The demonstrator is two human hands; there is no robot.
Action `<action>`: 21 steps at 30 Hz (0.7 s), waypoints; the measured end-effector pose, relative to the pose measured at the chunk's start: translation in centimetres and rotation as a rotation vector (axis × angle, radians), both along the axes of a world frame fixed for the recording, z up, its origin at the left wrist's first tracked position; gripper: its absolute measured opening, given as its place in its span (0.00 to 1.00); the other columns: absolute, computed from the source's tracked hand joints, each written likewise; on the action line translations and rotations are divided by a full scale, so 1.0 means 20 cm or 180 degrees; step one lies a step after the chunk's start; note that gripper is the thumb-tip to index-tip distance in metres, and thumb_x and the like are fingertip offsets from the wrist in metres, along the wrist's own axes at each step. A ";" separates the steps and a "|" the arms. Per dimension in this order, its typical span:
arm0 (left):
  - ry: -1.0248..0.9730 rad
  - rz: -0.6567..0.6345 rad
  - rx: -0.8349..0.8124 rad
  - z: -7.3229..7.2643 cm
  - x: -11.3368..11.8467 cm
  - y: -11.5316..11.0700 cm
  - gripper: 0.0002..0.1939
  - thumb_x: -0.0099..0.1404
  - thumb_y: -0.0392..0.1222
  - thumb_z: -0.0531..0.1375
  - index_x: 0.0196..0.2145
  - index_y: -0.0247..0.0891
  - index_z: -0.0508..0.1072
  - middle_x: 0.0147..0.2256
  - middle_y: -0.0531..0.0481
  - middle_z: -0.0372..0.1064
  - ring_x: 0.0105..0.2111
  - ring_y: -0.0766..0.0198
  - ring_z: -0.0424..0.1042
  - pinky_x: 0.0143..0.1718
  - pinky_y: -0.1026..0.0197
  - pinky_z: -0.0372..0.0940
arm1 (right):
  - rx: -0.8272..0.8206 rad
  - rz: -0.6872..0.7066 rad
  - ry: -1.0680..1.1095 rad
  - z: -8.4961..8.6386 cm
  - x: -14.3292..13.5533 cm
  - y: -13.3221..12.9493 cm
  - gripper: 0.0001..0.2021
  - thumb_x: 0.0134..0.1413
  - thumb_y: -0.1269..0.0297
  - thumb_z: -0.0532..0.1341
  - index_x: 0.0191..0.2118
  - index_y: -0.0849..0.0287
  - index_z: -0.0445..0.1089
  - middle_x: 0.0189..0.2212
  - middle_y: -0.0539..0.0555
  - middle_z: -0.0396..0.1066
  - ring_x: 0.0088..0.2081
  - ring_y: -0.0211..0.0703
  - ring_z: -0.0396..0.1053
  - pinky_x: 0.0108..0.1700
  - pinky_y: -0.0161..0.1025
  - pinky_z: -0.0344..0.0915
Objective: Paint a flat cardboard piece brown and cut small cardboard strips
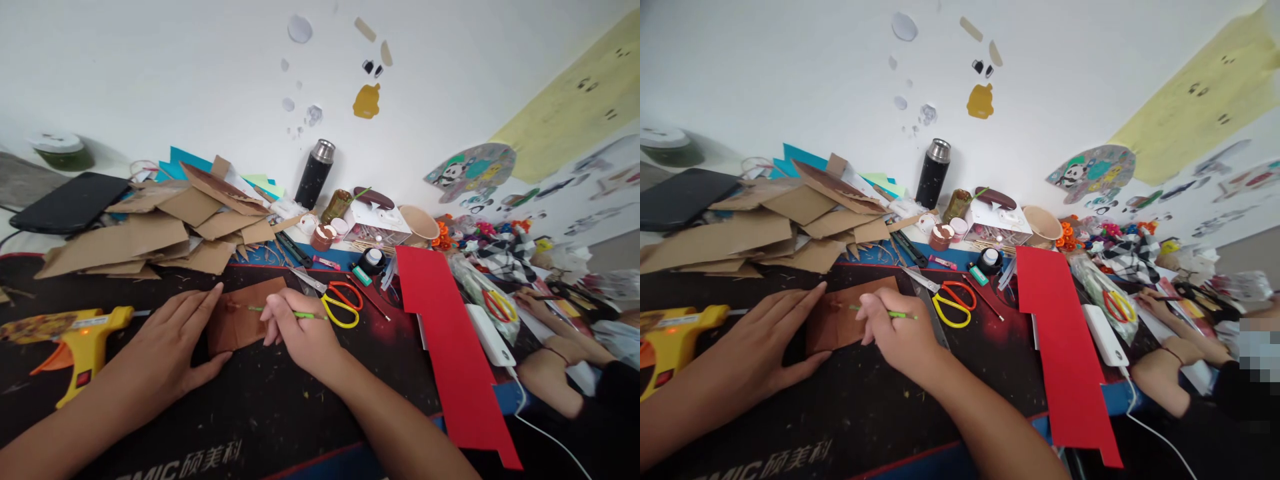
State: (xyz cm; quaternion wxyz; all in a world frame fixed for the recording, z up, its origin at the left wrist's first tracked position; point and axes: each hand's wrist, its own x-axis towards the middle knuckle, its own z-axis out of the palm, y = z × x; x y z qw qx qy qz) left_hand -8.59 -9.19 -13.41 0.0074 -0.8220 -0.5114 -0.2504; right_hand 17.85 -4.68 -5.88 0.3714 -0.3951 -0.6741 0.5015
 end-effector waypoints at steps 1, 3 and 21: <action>-0.0019 0.0005 -0.0008 0.00 0.00 0.00 0.53 0.78 0.71 0.54 0.85 0.42 0.41 0.63 0.32 0.76 0.61 0.35 0.76 0.65 0.37 0.69 | 0.0001 -0.0005 -0.0013 -0.01 -0.01 0.01 0.28 0.82 0.39 0.55 0.37 0.55 0.76 0.21 0.46 0.73 0.23 0.38 0.73 0.34 0.35 0.73; -0.0037 0.0008 -0.0033 0.00 0.00 0.00 0.53 0.77 0.71 0.55 0.85 0.42 0.41 0.63 0.32 0.77 0.62 0.34 0.76 0.65 0.36 0.69 | 0.0029 -0.0005 -0.0095 -0.02 -0.03 0.04 0.28 0.81 0.38 0.56 0.37 0.55 0.76 0.22 0.47 0.73 0.24 0.38 0.73 0.34 0.35 0.73; 0.0059 -0.0004 -0.0003 0.03 0.01 0.01 0.53 0.78 0.72 0.54 0.86 0.42 0.37 0.64 0.31 0.76 0.60 0.33 0.77 0.63 0.36 0.70 | -0.0583 0.0003 0.0171 0.02 0.14 -0.15 0.33 0.77 0.30 0.57 0.35 0.56 0.74 0.17 0.45 0.66 0.20 0.38 0.72 0.27 0.33 0.67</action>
